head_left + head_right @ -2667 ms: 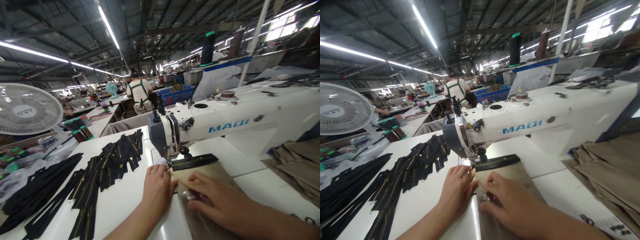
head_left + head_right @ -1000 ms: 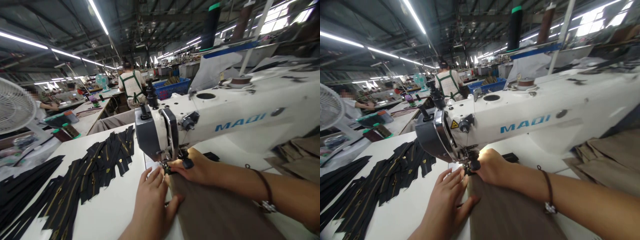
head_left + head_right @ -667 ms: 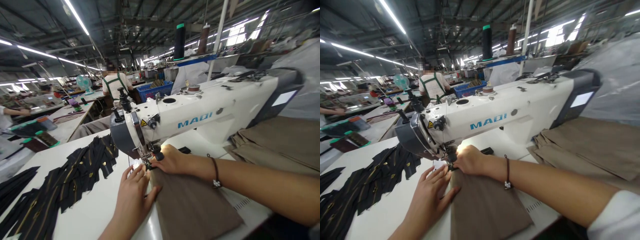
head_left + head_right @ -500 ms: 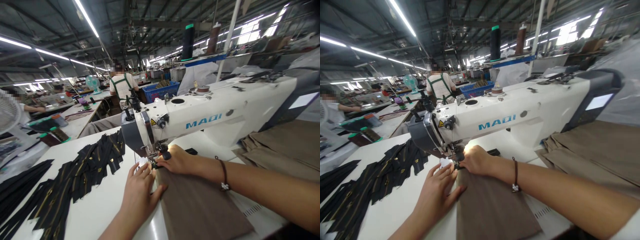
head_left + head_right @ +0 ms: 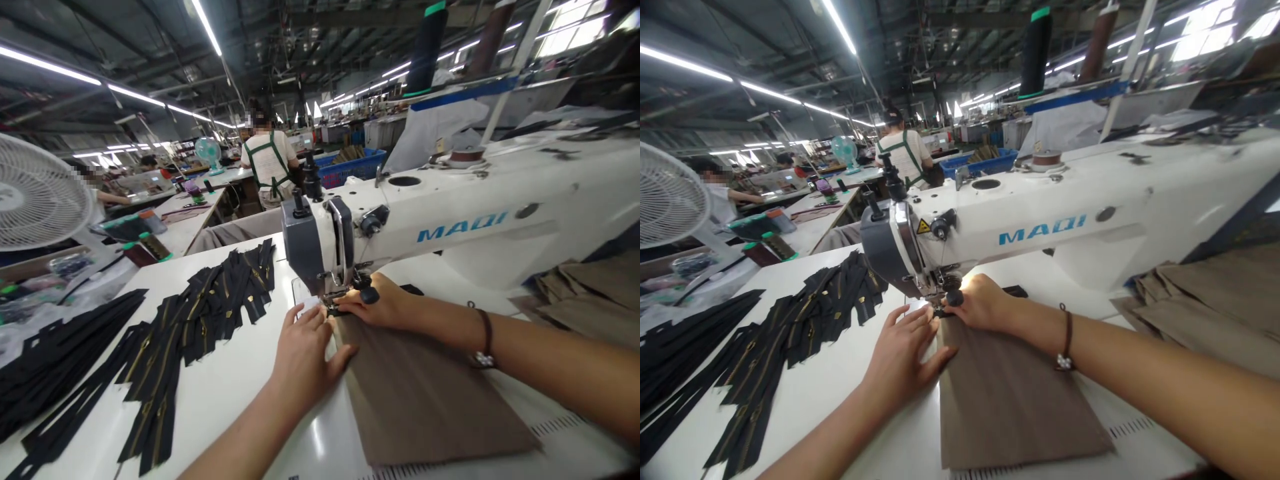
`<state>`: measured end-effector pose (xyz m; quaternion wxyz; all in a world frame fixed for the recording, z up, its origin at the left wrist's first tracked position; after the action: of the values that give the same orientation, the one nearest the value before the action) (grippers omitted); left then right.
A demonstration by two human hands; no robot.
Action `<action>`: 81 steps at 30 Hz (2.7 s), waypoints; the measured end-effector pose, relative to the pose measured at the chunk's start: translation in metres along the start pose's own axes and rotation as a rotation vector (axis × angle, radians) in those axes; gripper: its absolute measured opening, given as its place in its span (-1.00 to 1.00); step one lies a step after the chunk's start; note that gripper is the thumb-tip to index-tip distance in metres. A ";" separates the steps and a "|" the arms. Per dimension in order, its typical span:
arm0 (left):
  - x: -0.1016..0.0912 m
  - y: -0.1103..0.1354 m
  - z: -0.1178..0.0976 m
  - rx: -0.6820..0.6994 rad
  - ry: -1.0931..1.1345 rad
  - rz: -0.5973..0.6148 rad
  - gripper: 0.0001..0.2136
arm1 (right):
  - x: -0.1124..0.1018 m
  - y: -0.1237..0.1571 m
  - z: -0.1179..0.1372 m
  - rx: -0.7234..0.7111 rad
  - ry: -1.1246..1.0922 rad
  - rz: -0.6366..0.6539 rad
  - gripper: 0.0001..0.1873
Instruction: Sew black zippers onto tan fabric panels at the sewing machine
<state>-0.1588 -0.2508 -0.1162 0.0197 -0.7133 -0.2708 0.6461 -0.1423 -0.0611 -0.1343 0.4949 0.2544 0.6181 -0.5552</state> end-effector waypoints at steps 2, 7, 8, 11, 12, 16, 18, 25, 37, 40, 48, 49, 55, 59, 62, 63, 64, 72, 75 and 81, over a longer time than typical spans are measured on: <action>0.000 -0.001 0.002 0.010 -0.006 -0.005 -0.80 | 0.001 -0.001 -0.001 0.002 0.012 -0.002 -0.77; -0.001 -0.003 0.006 0.044 -0.021 -0.014 -0.80 | 0.001 -0.005 -0.001 -0.007 0.054 -0.007 -0.76; -0.002 -0.003 0.006 0.047 -0.022 -0.014 -0.80 | 0.000 -0.006 -0.001 -0.008 0.063 -0.010 -0.75; -0.002 -0.004 0.007 0.051 -0.019 -0.010 -0.82 | 0.000 -0.007 -0.001 -0.013 0.080 -0.020 -0.74; -0.002 -0.004 0.007 0.051 -0.016 -0.012 -0.83 | 0.000 -0.007 -0.001 -0.014 0.082 -0.025 -0.73; -0.002 -0.003 0.006 0.034 -0.008 -0.034 -0.81 | 0.001 -0.005 0.000 -0.017 0.075 -0.043 -0.71; -0.001 -0.002 0.006 0.027 -0.004 -0.039 -0.80 | 0.000 -0.005 0.002 -0.021 0.065 -0.051 -0.72; 0.002 0.002 0.006 0.027 -0.008 -0.060 -0.79 | -0.003 -0.003 0.005 -0.029 0.030 -0.075 -0.71; 0.002 0.002 0.008 0.052 -0.026 -0.060 -0.78 | 0.001 -0.003 0.000 -0.005 0.050 -0.028 -0.81; 0.002 0.001 0.007 0.048 -0.028 -0.039 -0.79 | -0.002 -0.002 0.000 -0.003 0.057 -0.020 -0.80; -0.001 -0.002 0.007 0.067 -0.055 -0.001 -0.77 | -0.005 -0.002 0.000 -0.023 0.079 -0.052 -0.76; -0.001 -0.002 0.007 0.073 -0.057 0.002 -0.78 | -0.005 -0.002 -0.001 -0.030 0.082 -0.058 -0.75; 0.000 -0.002 0.010 0.112 -0.051 -0.039 -0.79 | -0.003 -0.005 -0.001 -0.059 0.088 -0.086 -0.66; 0.001 -0.001 0.011 0.141 -0.060 -0.082 -0.79 | -0.003 -0.005 0.002 -0.057 0.079 -0.097 -0.70; 0.001 0.000 0.010 0.155 -0.065 -0.087 -0.79 | -0.005 -0.003 0.003 -0.062 0.062 -0.089 -0.75; 0.001 0.000 0.009 0.157 -0.067 -0.087 -0.79 | -0.005 -0.003 0.003 -0.062 0.056 -0.082 -0.77; 0.001 0.001 0.008 0.157 -0.070 -0.091 -0.78 | -0.006 -0.003 0.003 -0.060 0.051 -0.073 -0.78; 0.003 0.003 0.008 0.130 -0.046 -0.088 -0.79 | -0.007 -0.004 0.006 0.076 0.005 0.082 -0.80; 0.005 0.004 0.008 0.115 -0.046 -0.087 -0.78 | -0.015 -0.003 0.003 0.220 -0.002 0.144 -0.85; -0.002 0.015 -0.005 0.060 -0.003 -0.055 -0.83 | -0.054 0.015 0.003 0.408 -0.003 0.295 -0.84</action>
<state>-0.1492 -0.2628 -0.1193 0.0584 -0.7039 -0.2710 0.6540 -0.1077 -0.0476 -0.0923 0.5100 0.4357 0.4487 -0.5905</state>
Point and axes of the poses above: each hand's wrist, its own y-axis away from the middle knuckle, its own x-axis out of the palm, z = x × y, the point moved 1 cm from there along -y, towards the middle knuckle, and after that the axes turned 6 degrees about x, right-handed, at the moved point
